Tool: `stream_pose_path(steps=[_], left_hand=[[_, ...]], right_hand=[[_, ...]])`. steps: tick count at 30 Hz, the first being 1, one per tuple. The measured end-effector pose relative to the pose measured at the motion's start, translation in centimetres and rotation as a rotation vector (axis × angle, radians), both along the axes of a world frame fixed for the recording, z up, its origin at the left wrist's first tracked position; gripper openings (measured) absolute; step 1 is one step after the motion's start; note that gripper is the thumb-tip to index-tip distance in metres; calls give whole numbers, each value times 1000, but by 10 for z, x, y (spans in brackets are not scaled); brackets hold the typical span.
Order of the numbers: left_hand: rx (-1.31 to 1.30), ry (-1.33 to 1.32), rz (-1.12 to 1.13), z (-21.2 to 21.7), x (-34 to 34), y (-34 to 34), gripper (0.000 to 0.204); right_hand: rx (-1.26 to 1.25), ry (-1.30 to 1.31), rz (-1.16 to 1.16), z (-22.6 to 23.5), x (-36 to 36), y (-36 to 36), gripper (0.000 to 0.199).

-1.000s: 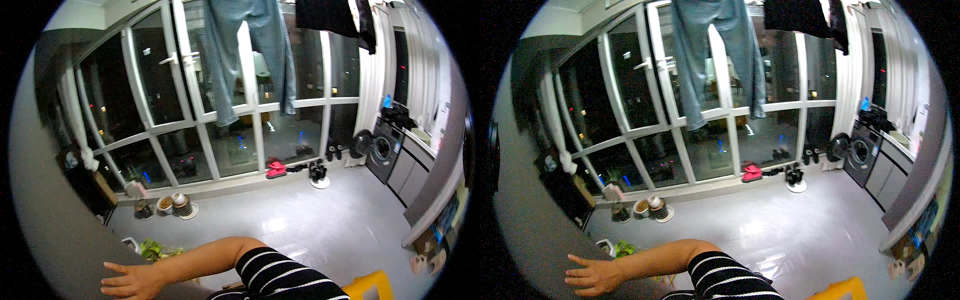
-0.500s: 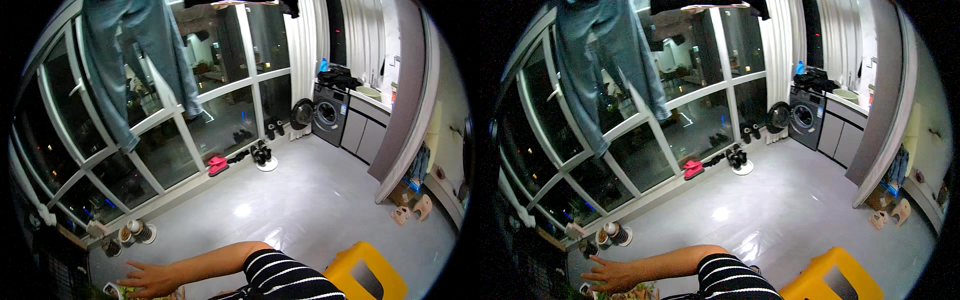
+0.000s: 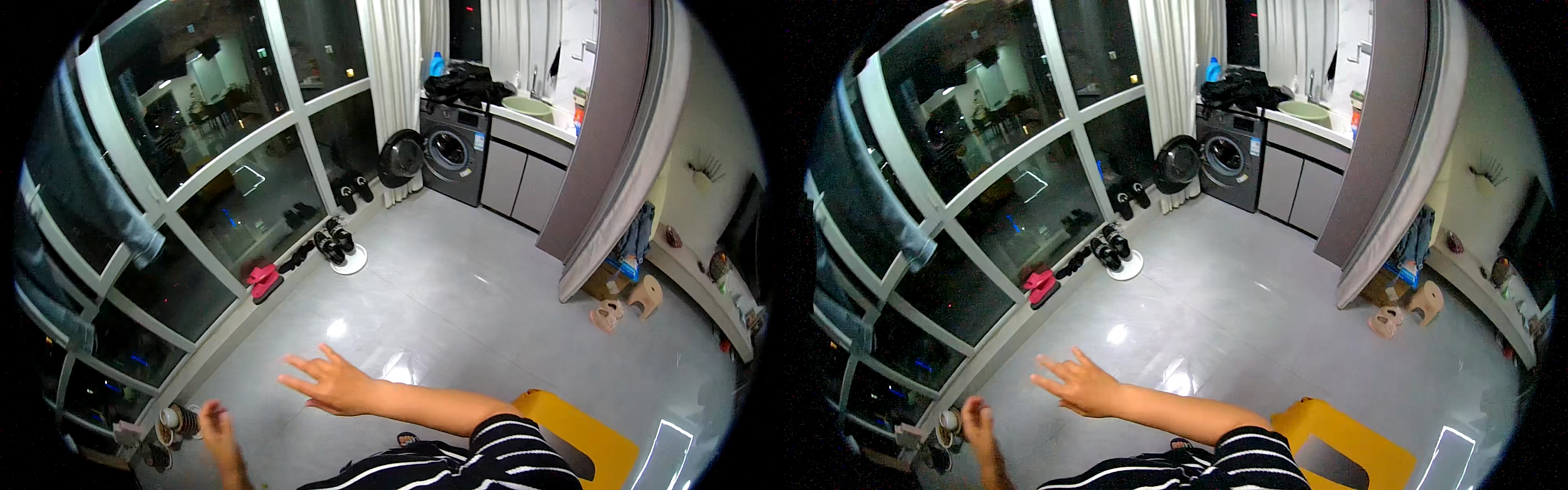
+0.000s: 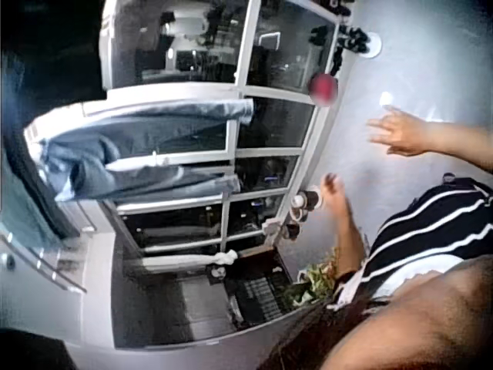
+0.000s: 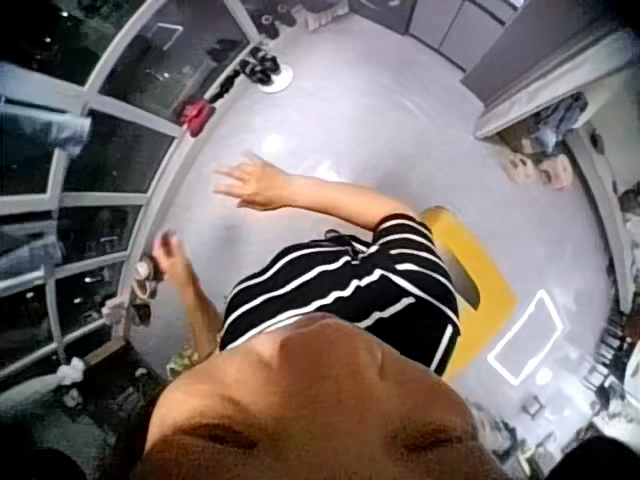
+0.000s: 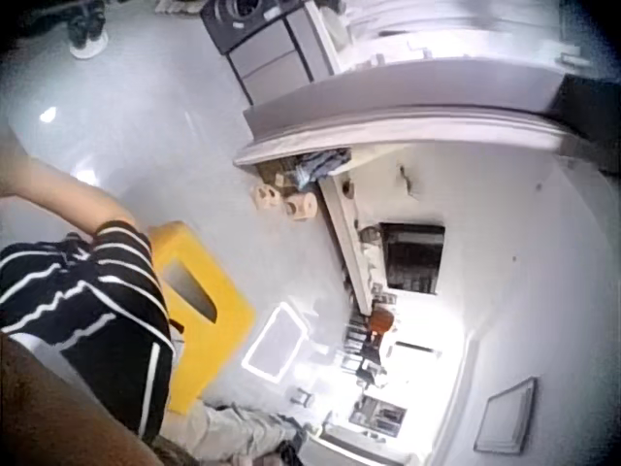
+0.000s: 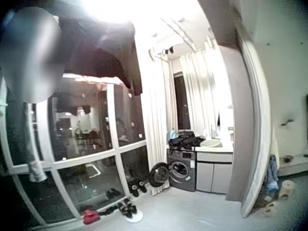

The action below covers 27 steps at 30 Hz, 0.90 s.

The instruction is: The person rinses a cloth in a basin and wipes various parts of a black backpack, including its straps and internal compartments.

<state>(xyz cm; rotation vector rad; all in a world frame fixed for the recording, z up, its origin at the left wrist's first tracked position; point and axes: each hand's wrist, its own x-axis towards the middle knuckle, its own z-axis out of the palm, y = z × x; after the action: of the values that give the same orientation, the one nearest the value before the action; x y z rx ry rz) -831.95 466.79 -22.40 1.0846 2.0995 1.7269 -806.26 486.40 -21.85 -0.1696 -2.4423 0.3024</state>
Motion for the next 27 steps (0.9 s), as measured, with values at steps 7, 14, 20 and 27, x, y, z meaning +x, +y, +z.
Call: stream_pose_path(steps=[7,14,20,27], left_hand=[[-295,-137,-448,-14,54,218,43],[-504,5,-664,-54,46,452,31],[-498,96,-1070,-109,150,671,34],[-419,341,-1497,-83,372,866,32]], right_hand=[[-269,-287,-325,-39,72,113,64],[-426,-448,-769,-82,161,245,62],[-654,-463,-1110,-87,248,324,61],[-736,-445,-1384,-165,394,441,60]])
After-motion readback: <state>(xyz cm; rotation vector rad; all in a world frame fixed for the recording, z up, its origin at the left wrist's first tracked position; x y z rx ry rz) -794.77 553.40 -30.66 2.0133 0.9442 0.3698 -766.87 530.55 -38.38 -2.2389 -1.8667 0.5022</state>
